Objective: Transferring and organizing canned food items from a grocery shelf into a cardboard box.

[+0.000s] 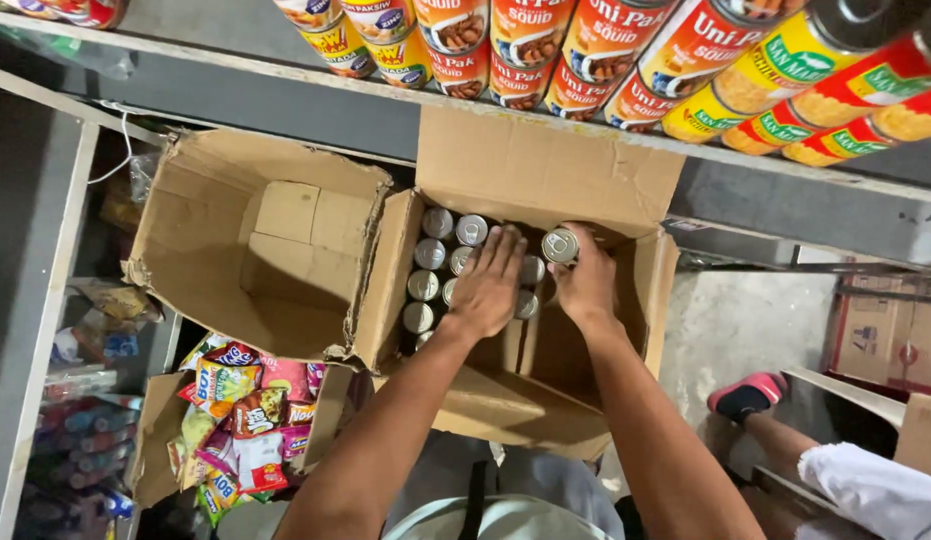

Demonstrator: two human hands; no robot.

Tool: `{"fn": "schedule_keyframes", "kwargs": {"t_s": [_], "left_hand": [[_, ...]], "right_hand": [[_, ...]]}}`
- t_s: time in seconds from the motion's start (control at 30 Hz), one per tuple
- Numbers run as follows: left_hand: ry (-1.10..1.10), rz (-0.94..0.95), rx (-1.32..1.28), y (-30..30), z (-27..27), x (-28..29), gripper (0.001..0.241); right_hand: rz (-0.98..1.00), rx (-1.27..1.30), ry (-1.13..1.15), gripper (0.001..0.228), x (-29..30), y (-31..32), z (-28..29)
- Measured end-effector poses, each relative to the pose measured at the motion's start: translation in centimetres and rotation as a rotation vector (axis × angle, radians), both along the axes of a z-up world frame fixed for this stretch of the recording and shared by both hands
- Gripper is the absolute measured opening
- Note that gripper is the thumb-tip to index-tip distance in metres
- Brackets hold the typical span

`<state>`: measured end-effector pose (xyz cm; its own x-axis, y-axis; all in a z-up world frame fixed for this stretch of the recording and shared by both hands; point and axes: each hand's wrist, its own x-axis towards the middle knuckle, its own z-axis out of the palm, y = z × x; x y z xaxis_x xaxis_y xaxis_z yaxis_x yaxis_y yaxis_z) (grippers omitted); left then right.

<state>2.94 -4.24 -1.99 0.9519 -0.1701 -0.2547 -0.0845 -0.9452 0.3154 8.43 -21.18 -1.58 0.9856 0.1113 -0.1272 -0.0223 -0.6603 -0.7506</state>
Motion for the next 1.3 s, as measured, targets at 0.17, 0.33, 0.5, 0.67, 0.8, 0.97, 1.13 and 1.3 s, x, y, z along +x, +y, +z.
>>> {"fn": "schedule_keyframes", "kwargs": {"t_s": [0.17,0.33,0.5,0.67,0.8,0.97,1.13,1.3], "left_hand": [[0.058,-0.12,0.063,1.1,-1.0,-0.7,0.078],[0.101,-0.125,0.101,1.8,-0.2,-1.0,0.084],[0.109,-0.138,0.1,1.7,-0.6,-0.8,0.084],[0.095,-0.15,0.065,2.1,-0.5,-0.9,0.075],[0.133,-0.148,0.06,2.2,-0.4,-0.7,0.069],[0.139,-0.147,0.075,2.2,-0.2,-0.5,0.067],[0.149,-0.142,0.06,2.2,0.8,-0.7,0.067],[0.159,-0.088,0.079,2.6,0.2,-0.8,0.069]], "right_hand": [[-0.042,0.105,0.012,0.065,-0.3,0.5,-6.5],[-0.115,0.376,0.176,0.064,-0.3,-0.5,-14.9],[-0.242,0.54,0.262,0.05,0.3,-0.8,-19.8],[-0.237,0.604,0.306,0.041,0.4,0.3,-15.5],[-0.191,0.596,0.323,0.031,0.2,1.6,-14.0],[-0.171,0.566,0.35,0.034,0.8,1.7,-12.3],[-0.204,0.494,0.414,0.049,-0.2,-0.1,-15.1],[-0.332,0.663,0.594,0.066,-2.3,-0.2,-13.9]]}}
